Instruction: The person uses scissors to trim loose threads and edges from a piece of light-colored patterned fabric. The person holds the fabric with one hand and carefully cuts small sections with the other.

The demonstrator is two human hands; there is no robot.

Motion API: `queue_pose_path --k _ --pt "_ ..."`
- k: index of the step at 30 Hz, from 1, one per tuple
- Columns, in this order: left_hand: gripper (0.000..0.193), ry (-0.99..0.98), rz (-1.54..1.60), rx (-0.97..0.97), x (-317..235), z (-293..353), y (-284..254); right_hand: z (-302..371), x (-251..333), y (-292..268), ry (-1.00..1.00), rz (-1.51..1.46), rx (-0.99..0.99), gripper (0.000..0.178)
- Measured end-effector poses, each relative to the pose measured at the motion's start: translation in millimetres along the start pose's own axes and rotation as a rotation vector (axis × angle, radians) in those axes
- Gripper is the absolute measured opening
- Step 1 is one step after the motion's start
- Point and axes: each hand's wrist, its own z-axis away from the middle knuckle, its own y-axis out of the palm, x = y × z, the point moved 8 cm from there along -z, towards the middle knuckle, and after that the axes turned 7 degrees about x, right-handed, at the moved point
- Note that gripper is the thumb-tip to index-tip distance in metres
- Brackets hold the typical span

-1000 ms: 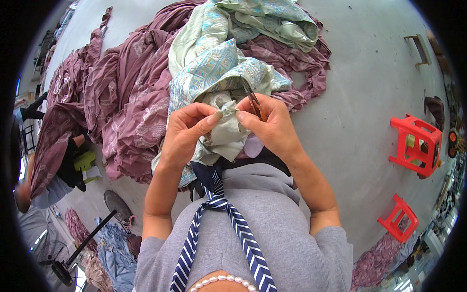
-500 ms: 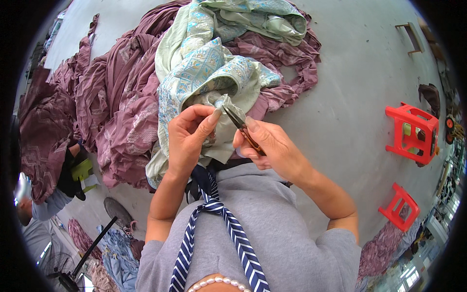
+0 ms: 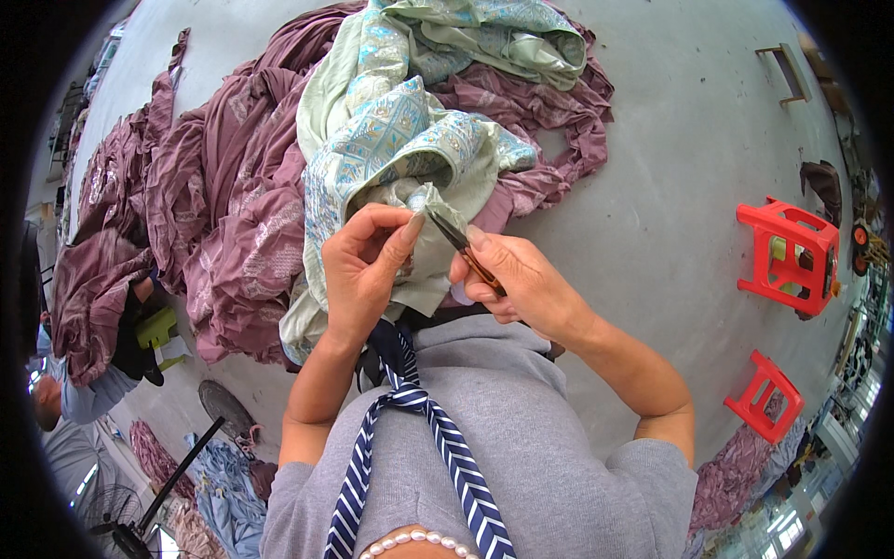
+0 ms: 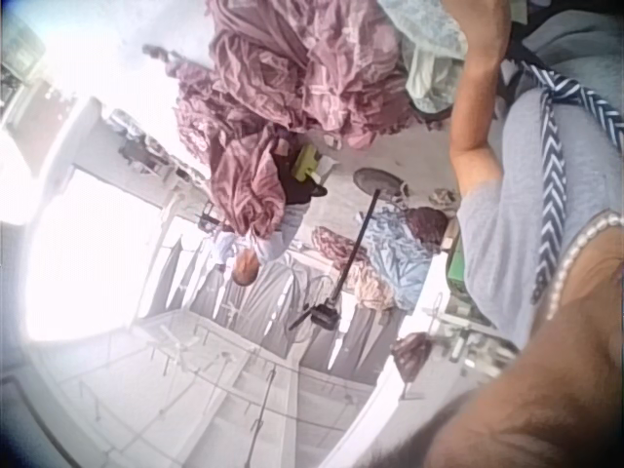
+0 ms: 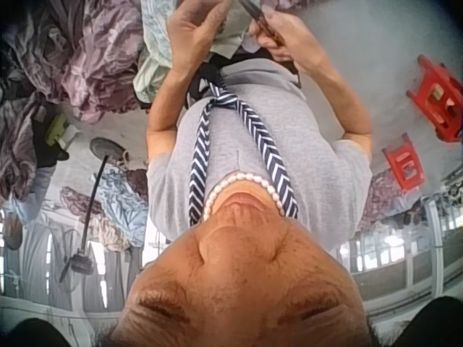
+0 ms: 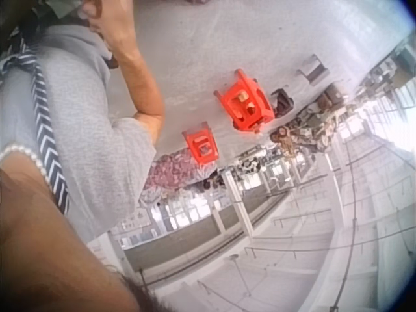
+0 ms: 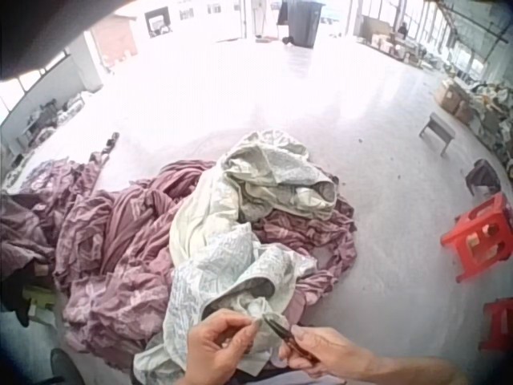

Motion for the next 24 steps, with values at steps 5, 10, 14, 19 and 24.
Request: queue_pose_path --k 5,10,14,19,24 --pt "0.008 0.055 -0.062 -0.013 -5 0 0 -1 -1 -1 -0.002 -0.007 0.003 0.045" --pt "0.007 0.134 -0.125 -0.006 -10 0 2 -2 1 -1 -0.033 0.038 -0.010 0.045" --pt "0.007 0.146 -0.144 -0.003 -11 0 1 -2 2 -4 -0.044 0.115 -0.034 0.044" --pt "0.006 0.166 -0.142 0.022 -12 0 3 -4 9 -7 -0.128 0.322 -0.076 0.044" --pt "0.007 0.114 -0.119 0.080 -2 3 10 -8 20 -4 -0.157 0.273 -0.061 0.042"
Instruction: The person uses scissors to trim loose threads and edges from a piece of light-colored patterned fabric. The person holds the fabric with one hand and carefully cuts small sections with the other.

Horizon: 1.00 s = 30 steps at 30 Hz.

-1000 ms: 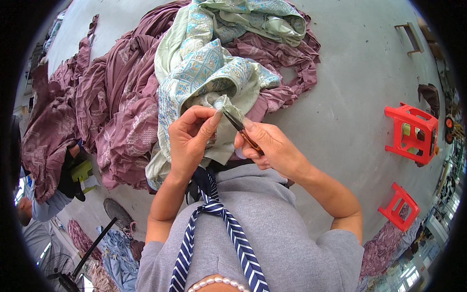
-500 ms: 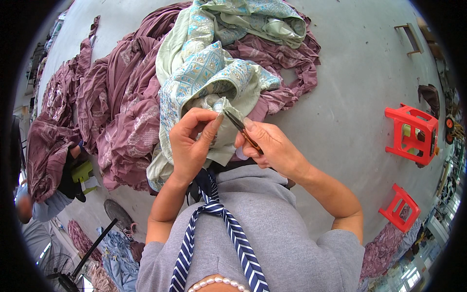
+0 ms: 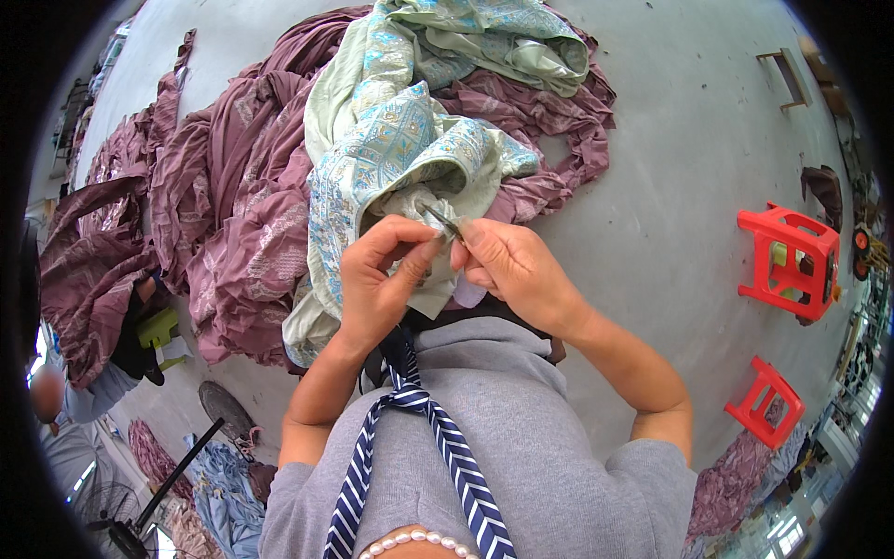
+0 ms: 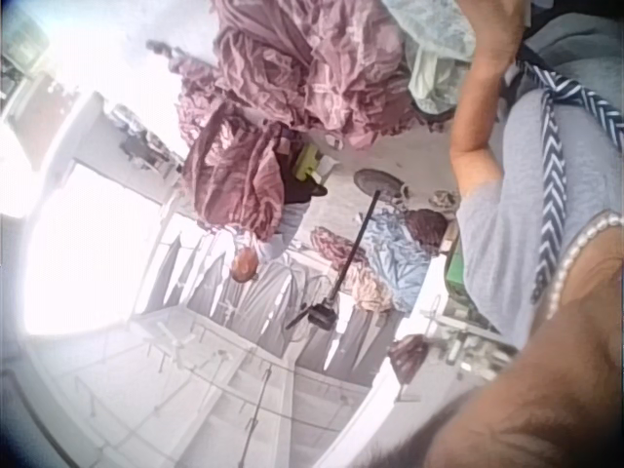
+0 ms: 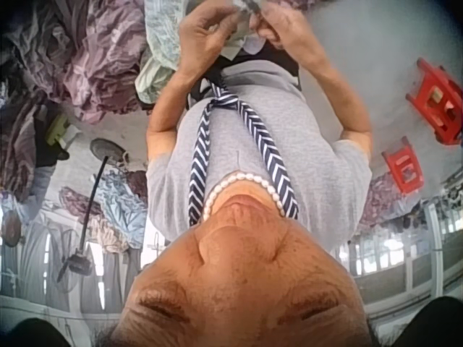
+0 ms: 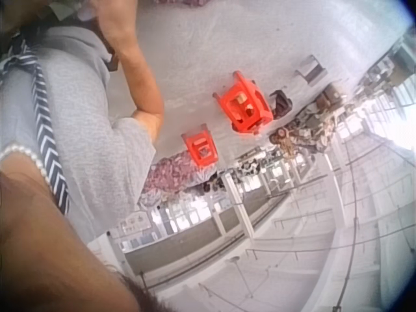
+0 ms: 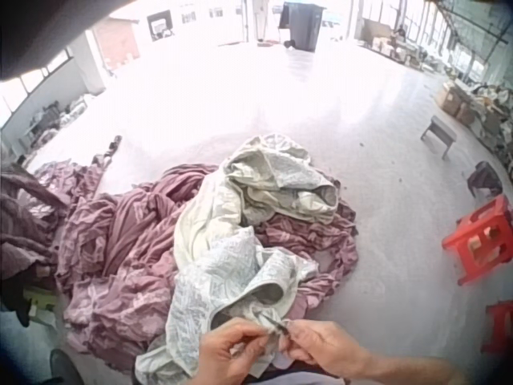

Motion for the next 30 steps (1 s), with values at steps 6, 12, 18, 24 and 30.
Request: queue_pose_path --k 6,12,18,24,30 --pt "0.009 -0.112 0.198 -0.059 3 0 -8 7 9 -10 -0.047 0.081 -0.080 0.041" --pt "0.009 -0.005 0.033 -0.080 -2 -1 -8 10 -12 2 0.120 -0.110 0.087 0.046" --pt "0.008 0.104 -0.057 -0.084 -11 -1 -8 10 -16 0 0.142 -0.121 0.079 0.047" --pt "0.008 0.147 -0.112 -0.112 -17 0 -8 10 -16 1 0.140 -0.120 0.077 0.047" --pt "0.009 0.185 -0.195 -0.112 -23 0 -7 10 -15 -1 0.133 -0.098 0.072 0.046"
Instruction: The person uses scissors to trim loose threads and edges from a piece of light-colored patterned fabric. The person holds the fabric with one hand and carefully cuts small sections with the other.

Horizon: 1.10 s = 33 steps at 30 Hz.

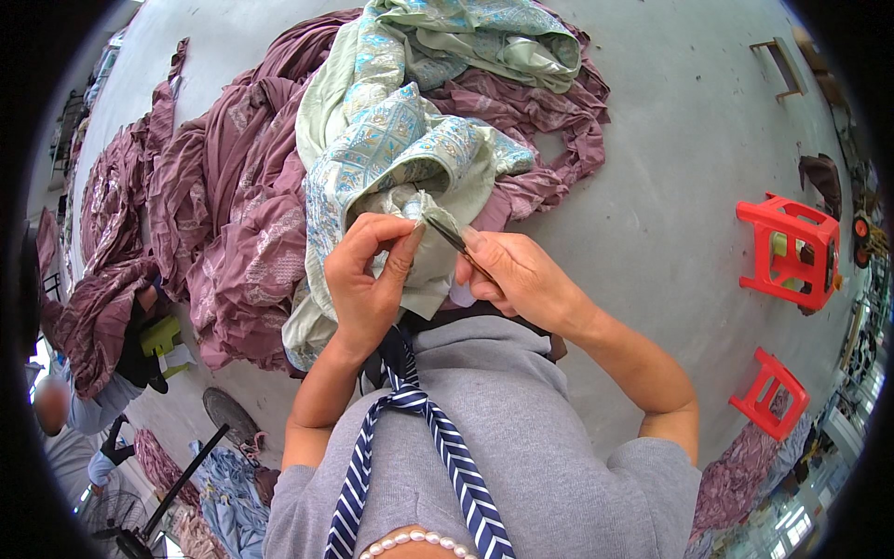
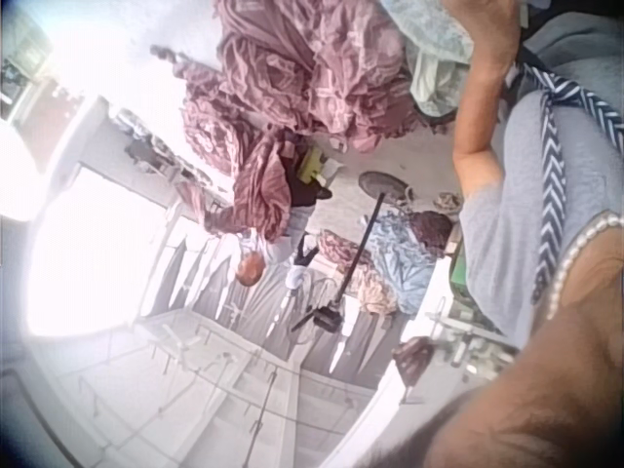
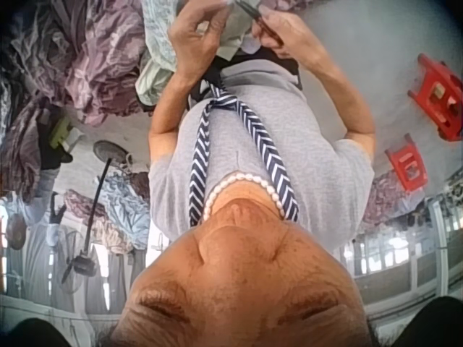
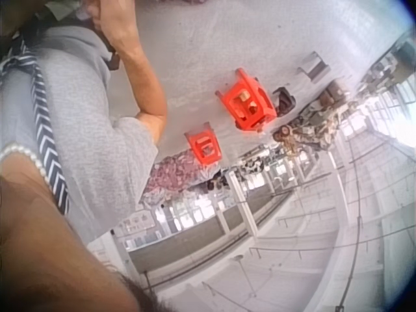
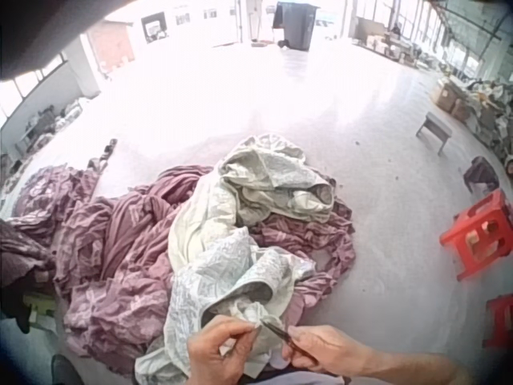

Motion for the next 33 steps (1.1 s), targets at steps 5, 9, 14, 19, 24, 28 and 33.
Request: queue_pose_path --k 5,9,14,19,24,28,33 --pt "0.010 0.036 -0.074 0.050 -5 1 6 -2 7 -3 -0.069 0.107 -0.084 0.044" --pt "0.010 0.006 -0.007 0.008 0 1 2 -1 8 -3 -0.057 0.113 -0.081 0.043" --pt "0.010 0.050 -0.073 -0.003 -4 0 -1 0 1 -2 0.038 -0.034 -0.007 0.044" --pt "0.013 0.158 -0.196 -0.043 -13 3 1 1 1 -2 0.032 0.026 0.008 0.049" --pt "0.016 0.228 -0.280 -0.054 -19 3 2 1 0 -2 0.038 0.019 0.013 0.049" --pt "0.022 0.314 -0.377 -0.034 -22 5 5 2 1 -3 0.036 0.039 0.018 0.049" --pt "0.015 0.399 -0.472 0.002 -27 6 9 1 3 -5 0.040 0.087 -0.024 0.047"
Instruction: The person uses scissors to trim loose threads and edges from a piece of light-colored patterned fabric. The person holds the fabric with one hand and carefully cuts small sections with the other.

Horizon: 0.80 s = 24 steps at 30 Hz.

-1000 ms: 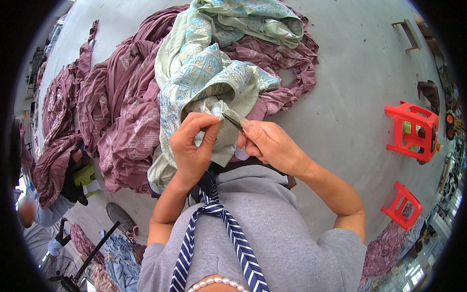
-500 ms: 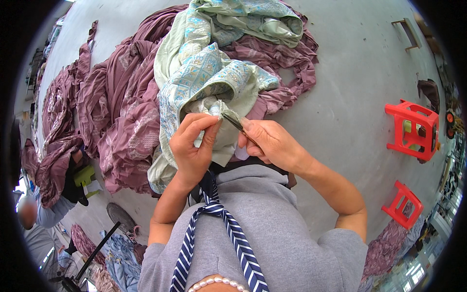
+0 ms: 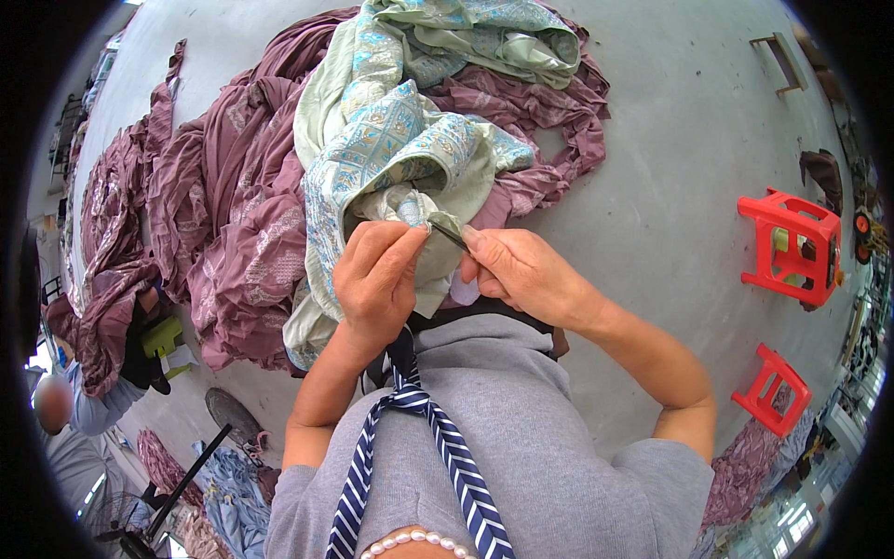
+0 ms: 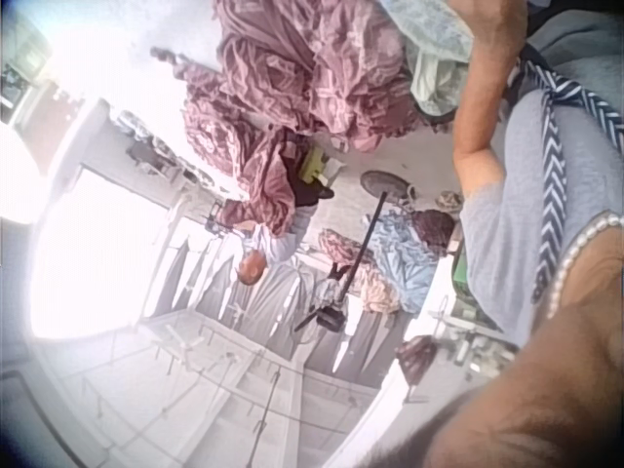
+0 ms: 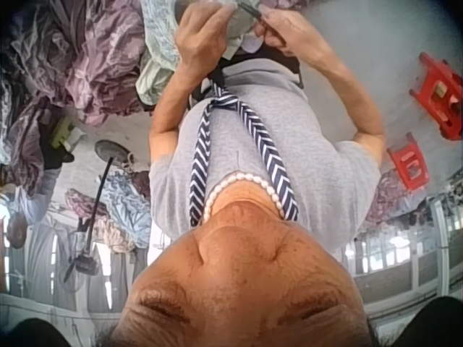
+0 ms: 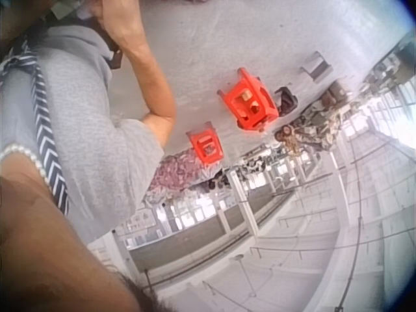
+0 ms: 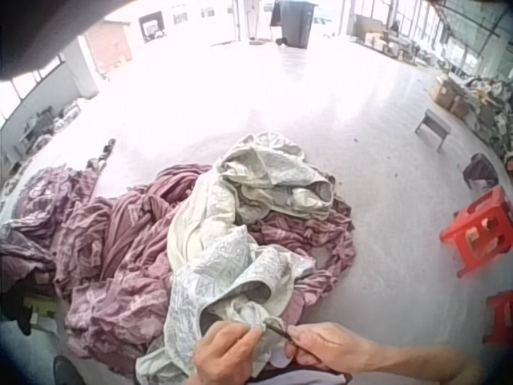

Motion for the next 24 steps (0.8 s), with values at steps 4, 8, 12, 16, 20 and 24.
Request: queue_pose_path --k 4,8,12,16,20,24 --pt "0.018 -0.085 0.126 0.017 10 2 0 -1 4 3 -0.046 0.008 -0.010 0.045" --pt "0.012 -0.345 0.477 0.032 32 8 3 -2 0 3 -0.006 -0.003 0.031 0.047" --pt "0.007 -0.535 0.749 -0.046 47 17 10 1 12 -3 -0.118 0.180 -0.017 0.043" --pt "0.008 -0.486 0.660 -0.008 42 16 9 10 50 -13 -0.309 0.620 -0.345 0.034" --pt "0.008 -0.418 0.553 0.048 32 10 8 -6 57 -7 -0.427 0.716 -0.395 0.019" --pt "0.010 -0.509 0.533 0.138 35 12 14 -12 56 0 -0.483 0.753 -0.373 0.010"
